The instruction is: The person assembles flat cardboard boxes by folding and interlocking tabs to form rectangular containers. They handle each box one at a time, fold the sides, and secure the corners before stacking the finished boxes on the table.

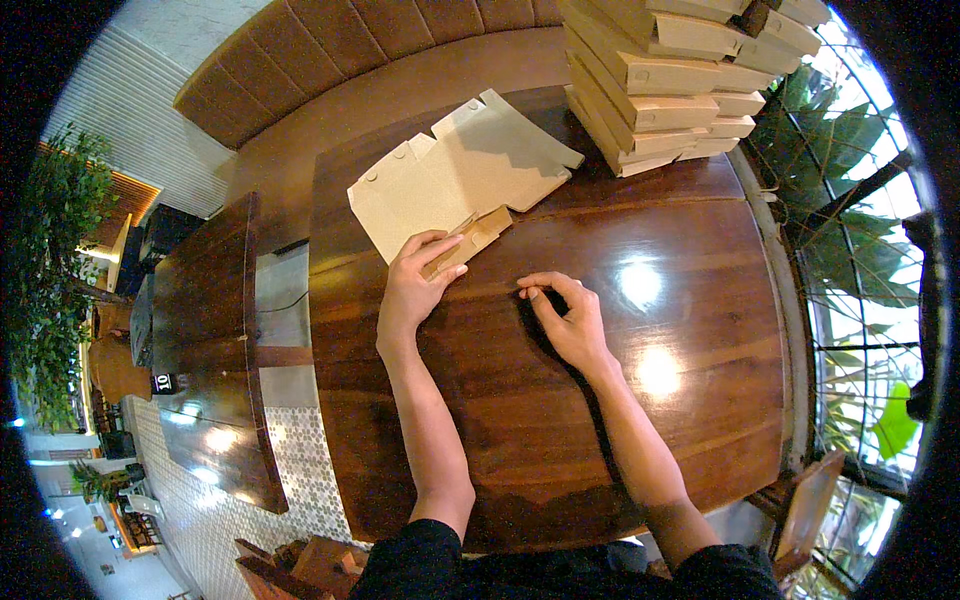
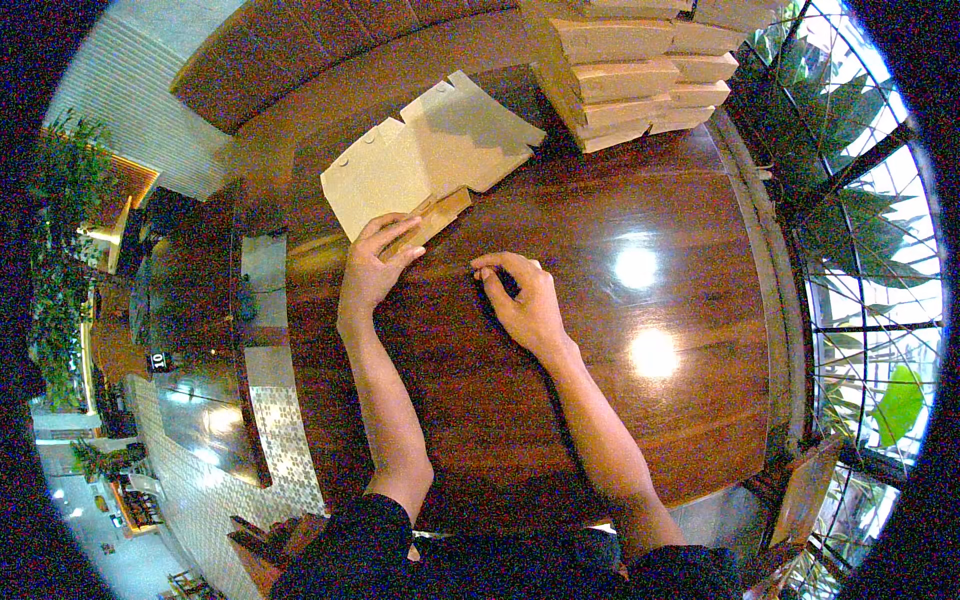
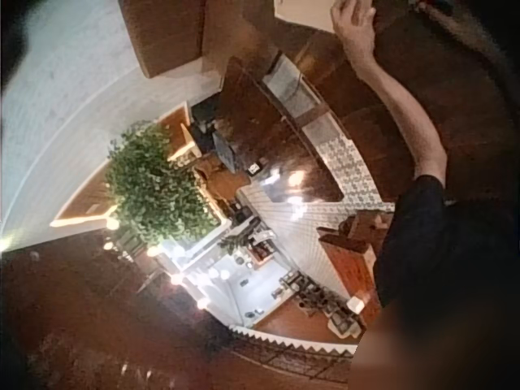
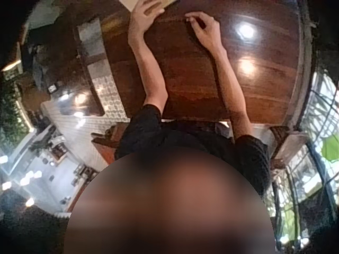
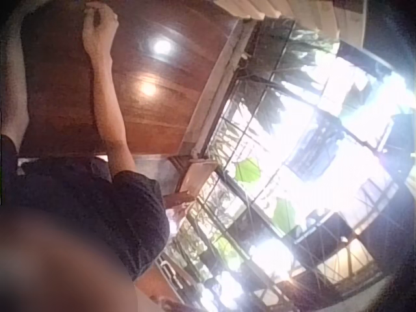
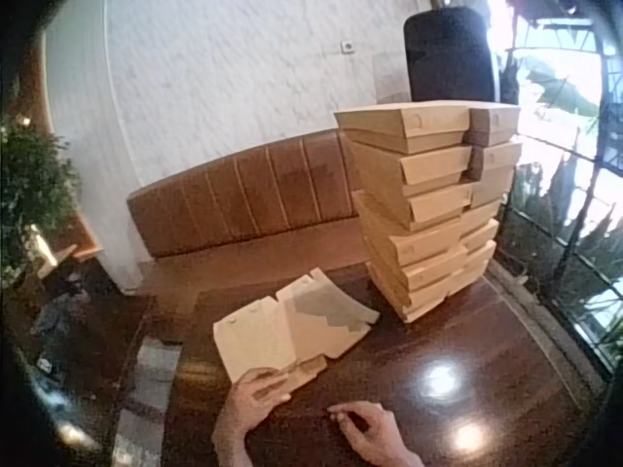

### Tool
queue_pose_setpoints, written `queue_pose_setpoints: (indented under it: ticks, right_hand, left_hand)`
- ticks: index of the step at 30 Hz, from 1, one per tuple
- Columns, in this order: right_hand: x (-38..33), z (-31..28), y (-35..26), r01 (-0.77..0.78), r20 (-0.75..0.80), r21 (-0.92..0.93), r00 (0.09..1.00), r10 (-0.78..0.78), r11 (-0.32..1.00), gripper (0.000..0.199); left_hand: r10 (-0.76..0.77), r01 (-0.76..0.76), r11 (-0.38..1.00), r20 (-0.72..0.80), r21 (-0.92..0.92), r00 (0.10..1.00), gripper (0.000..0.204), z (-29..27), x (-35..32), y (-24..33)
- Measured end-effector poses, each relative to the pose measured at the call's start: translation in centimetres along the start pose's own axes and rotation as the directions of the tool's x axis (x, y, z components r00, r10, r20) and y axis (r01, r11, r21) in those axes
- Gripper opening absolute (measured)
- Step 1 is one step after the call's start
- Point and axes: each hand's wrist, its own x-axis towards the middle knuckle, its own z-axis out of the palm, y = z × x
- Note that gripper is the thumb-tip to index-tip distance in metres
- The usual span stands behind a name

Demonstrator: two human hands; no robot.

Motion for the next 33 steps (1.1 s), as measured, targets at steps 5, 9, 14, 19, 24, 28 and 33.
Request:
queue_pose_setpoints:
  ticks: [5, 9, 14, 19, 24, 28, 33]
  right_hand:
    - [0.0, 0.0, 0.1, -0.005, 0.000, 0.013, 1.000, 0.005, 1.000, 0.016]
    - [0.0, 0.0, 0.1, 0.002, -0.001, 0.021, 1.000, -0.002, 1.000, 0.016]
    - [0.0, 0.0, -0.1, 0.006, 0.002, -0.001, 1.000, -0.006, 1.000, 0.016]
    - [0.0, 0.0, -0.1, 0.009, -0.002, -0.027, 1.000, -0.009, 1.000, 0.016]
    - [0.0, 0.0, -0.2, 0.007, -0.003, -0.017, 1.000, -0.008, 1.000, 0.016]
    - [0.0, 0.0, -0.1, 0.007, -0.008, -0.034, 1.000, -0.007, 0.999, 0.015]
    - [0.0, 0.0, -0.1, 0.009, -0.007, 0.017, 1.000, -0.009, 1.000, 0.015]
  left_hand:
    - [-0.047, 0.049, 0.996, 0.034, -0.072, 0.998, 0.038, -0.2, 0.1, -0.3]
    - [-0.052, 0.055, 0.993, 0.026, -0.102, 0.998, 0.026, -0.2, 0.0, -0.4]
    - [-0.025, 0.010, 0.987, -0.093, -0.161, 0.995, 0.021, 0.2, 0.4, -0.4]
    - [0.038, -0.038, 0.999, -0.001, 0.004, 0.999, 0.027, 0.1, 0.4, -0.7]
    - [0.017, -0.017, 0.999, -0.013, 0.033, 1.000, 0.037, 0.1, -0.3, -0.7]
    - [-0.023, 0.023, 1.000, 0.019, 0.001, 1.000, 0.044, 0.0, -0.1, -0.9]
    - [-0.011, 0.015, 0.995, 0.041, -0.095, 0.999, 0.042, -0.2, 0.1, -1.3]
